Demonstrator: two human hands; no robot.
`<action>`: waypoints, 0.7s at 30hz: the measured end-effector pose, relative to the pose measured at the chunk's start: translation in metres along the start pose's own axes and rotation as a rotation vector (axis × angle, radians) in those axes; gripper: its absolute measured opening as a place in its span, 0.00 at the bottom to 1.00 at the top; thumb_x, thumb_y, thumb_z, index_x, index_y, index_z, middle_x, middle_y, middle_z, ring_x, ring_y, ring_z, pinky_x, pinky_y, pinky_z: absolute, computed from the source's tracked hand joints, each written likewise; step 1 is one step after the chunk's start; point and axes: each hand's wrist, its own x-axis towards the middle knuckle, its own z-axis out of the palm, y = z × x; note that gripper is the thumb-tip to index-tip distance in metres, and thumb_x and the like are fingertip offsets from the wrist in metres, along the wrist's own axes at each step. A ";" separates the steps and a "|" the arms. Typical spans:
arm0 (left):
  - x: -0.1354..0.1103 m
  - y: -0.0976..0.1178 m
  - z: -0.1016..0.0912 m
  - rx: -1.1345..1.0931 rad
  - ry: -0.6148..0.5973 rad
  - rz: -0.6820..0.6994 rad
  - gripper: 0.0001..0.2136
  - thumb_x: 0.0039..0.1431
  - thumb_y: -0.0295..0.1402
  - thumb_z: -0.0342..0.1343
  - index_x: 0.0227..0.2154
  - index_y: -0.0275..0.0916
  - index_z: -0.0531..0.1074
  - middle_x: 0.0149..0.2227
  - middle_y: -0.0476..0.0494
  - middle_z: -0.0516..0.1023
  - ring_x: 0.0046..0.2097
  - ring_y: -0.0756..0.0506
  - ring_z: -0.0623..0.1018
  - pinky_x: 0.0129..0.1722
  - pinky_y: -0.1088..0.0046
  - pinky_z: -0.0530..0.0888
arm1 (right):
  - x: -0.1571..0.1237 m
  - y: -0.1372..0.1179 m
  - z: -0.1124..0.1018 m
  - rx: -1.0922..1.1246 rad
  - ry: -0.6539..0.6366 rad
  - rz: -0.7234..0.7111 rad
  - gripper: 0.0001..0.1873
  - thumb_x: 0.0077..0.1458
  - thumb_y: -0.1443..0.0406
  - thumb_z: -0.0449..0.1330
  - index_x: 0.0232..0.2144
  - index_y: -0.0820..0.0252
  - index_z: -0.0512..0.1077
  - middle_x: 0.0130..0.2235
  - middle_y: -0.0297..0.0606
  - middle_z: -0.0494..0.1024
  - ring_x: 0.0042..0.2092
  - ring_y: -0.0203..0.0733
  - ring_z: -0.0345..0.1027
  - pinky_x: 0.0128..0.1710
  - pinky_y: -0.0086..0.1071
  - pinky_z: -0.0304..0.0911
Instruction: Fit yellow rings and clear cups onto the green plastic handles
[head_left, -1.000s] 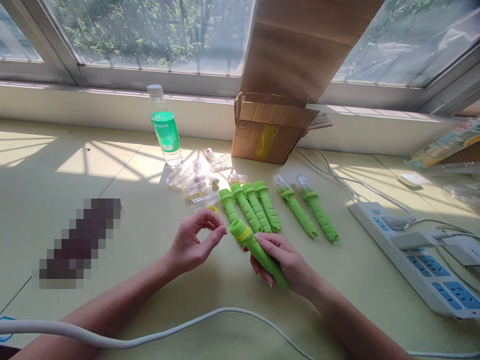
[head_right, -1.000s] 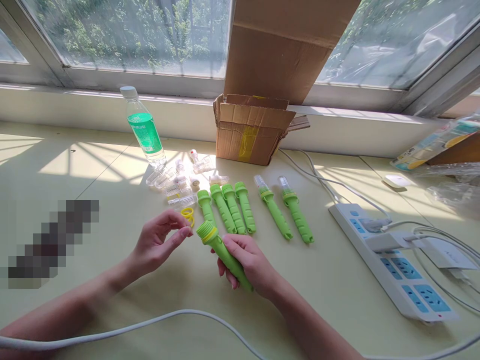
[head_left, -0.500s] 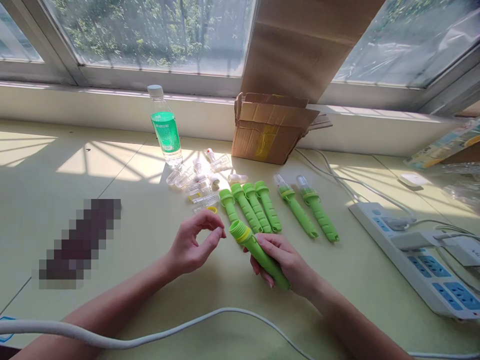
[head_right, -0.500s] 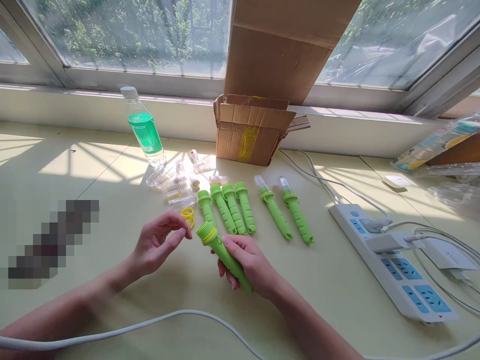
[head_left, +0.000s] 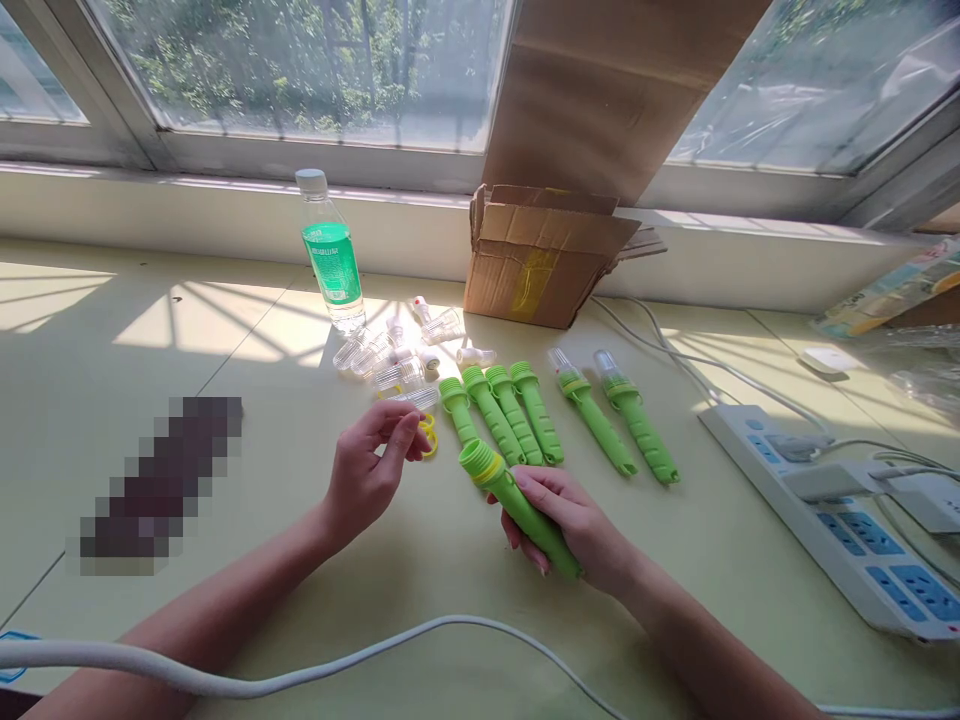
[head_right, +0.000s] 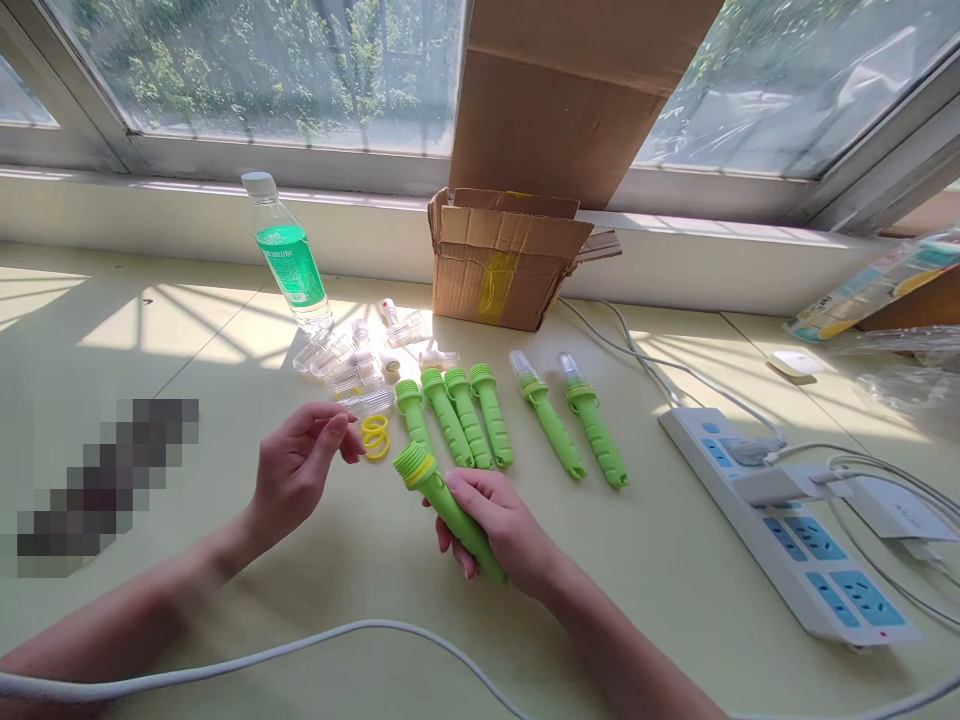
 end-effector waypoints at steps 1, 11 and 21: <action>0.000 -0.002 0.000 -0.004 0.022 0.003 0.06 0.60 0.35 0.54 0.34 0.38 0.68 0.25 0.50 0.75 0.26 0.51 0.76 0.28 0.75 0.75 | 0.000 0.000 0.000 0.000 -0.001 0.001 0.20 0.62 0.53 0.49 0.31 0.64 0.70 0.21 0.35 0.73 0.15 0.30 0.58 0.13 0.23 0.52; 0.007 -0.016 -0.009 0.379 0.041 0.178 0.08 0.62 0.34 0.50 0.29 0.39 0.67 0.26 0.50 0.72 0.29 0.51 0.73 0.33 0.73 0.74 | 0.001 0.000 0.000 -0.005 0.006 0.006 0.20 0.61 0.53 0.50 0.30 0.64 0.70 0.21 0.35 0.73 0.15 0.30 0.58 0.13 0.24 0.52; 0.016 -0.027 -0.014 0.921 -0.020 0.327 0.12 0.57 0.30 0.53 0.44 0.39 0.64 0.46 0.37 0.71 0.48 0.38 0.70 0.47 0.58 0.68 | 0.001 -0.001 0.001 0.000 -0.004 -0.003 0.20 0.62 0.54 0.49 0.30 0.64 0.69 0.21 0.35 0.72 0.15 0.29 0.58 0.14 0.23 0.52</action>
